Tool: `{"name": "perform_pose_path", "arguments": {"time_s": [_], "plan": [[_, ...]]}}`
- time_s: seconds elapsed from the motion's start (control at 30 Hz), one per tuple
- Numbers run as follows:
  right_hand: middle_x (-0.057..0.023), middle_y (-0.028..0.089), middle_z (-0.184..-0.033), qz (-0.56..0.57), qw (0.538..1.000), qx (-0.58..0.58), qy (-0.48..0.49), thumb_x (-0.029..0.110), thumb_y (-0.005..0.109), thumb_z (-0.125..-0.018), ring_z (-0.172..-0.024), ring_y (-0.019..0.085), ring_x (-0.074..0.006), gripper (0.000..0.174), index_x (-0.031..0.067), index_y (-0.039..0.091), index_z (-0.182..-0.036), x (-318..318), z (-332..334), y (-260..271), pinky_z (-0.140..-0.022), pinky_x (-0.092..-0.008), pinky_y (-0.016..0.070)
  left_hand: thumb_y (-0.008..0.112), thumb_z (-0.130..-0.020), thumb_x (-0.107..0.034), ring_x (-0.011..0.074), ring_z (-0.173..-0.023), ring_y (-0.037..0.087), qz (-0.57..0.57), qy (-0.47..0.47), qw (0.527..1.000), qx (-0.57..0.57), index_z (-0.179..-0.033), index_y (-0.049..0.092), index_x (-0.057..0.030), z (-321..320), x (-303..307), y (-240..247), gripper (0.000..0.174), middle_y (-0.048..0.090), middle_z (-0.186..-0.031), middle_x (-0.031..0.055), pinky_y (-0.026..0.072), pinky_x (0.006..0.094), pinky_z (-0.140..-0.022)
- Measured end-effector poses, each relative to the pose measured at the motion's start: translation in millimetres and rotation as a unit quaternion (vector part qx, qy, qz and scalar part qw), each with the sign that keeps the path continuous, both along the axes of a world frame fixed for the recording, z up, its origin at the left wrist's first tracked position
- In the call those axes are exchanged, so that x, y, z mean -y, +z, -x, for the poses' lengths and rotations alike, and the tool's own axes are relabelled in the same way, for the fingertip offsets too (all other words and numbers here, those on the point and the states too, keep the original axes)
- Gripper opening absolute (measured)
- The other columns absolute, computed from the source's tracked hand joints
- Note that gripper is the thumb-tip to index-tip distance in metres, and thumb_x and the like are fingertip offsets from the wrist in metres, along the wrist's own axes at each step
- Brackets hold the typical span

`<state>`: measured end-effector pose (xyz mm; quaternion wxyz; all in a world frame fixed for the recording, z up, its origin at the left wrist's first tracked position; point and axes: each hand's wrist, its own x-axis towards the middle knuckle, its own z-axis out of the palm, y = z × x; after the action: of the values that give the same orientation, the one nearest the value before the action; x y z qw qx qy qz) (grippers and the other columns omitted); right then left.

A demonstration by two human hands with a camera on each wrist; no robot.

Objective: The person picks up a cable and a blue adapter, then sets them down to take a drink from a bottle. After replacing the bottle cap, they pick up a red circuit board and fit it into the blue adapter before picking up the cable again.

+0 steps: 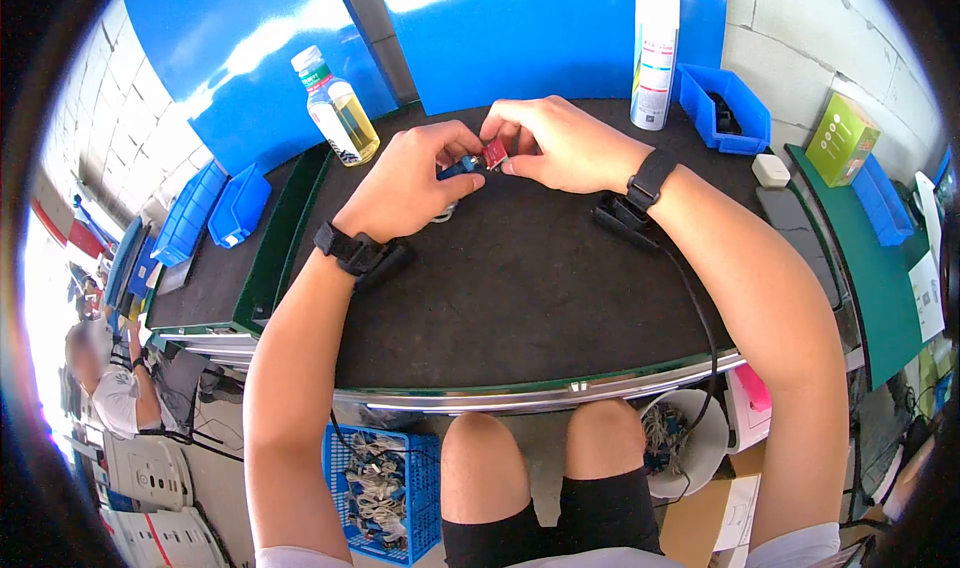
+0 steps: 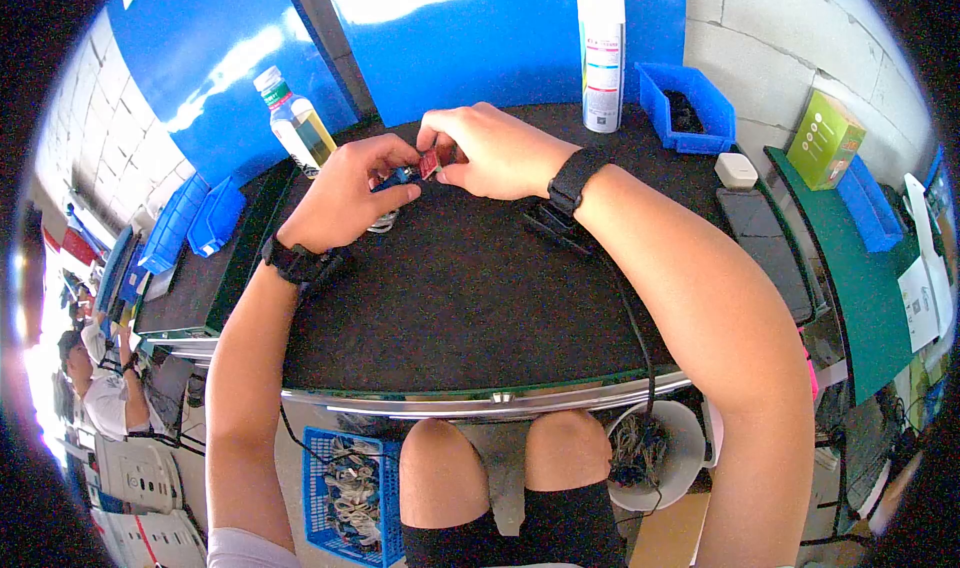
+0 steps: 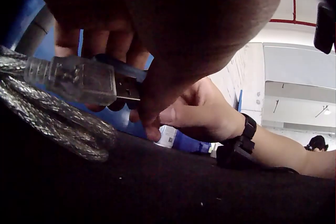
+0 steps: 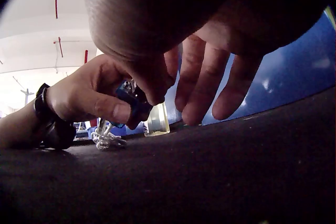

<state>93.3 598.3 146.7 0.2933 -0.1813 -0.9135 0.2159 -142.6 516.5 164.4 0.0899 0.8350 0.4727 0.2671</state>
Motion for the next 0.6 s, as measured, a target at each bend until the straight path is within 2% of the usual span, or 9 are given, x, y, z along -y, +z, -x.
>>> {"name": "perform_pose_path", "arguments": {"time_s": [0.03,0.27,0.47,0.6], "plan": [[-0.0124,0.079,-0.104,-0.005,1.0,0.017,-0.003,0.002,0.077,-0.097,-0.089,0.075,-0.0235,0.027,0.0008,0.068,-0.122,1.0,-0.4,1.1,-0.082,-0.0387,0.0604,0.083,-0.091,-0.009,0.0152,-0.088,0.066,0.004,0.001,1.0,0.002,-0.116,0.074,-0.0014,0.1,-0.4,-0.5,0.028,0.075,-0.1,0.0081,0.0528,0.0335,-0.079],[-0.0128,0.079,-0.098,0.026,0.999,0.037,-0.004,0.003,0.077,-0.097,-0.087,0.076,-0.0221,0.02,-0.0017,0.07,-0.115,0.1,-0.5,0.7,-0.081,-0.0365,0.0605,0.083,-0.091,-0.009,0.0153,-0.086,0.067,0.043,0.016,0.999,-0.009,-0.114,0.075,-0.0023,-2.3,1.9,3.0,0.026,0.076,-0.097,0.0072,0.053,0.0335,-0.079],[-0.0118,0.078,-0.095,0.015,0.999,0.042,-0.003,0.003,0.078,-0.097,-0.085,0.075,-0.0198,0.012,-0.0022,0.071,-0.106,-1.8,0.3,-1.8,-0.079,-0.0352,0.0605,0.083,-0.09,-0.01,0.0181,-0.087,0.069,0.022,0.008,1.0,-0.019,-0.113,0.074,-0.0025,-2.8,2.6,2.8,0.025,0.077,-0.098,0.0093,0.0535,0.035,-0.079],[-0.011,0.078,-0.093,0.021,0.997,0.066,0.025,0.001,0.076,-0.096,-0.083,0.074,-0.0187,0.01,-0.0018,0.07,-0.103,-2.8,-0.2,-4.2,-0.077,-0.0344,0.0592,0.083,-0.09,-0.01,0.0179,-0.088,0.069,0.043,0.017,0.999,-0.005,-0.112,0.074,-0.003,-2.9,2.3,2.6,0.025,0.076,-0.097,0.0087,0.0537,0.035,-0.08]]}}
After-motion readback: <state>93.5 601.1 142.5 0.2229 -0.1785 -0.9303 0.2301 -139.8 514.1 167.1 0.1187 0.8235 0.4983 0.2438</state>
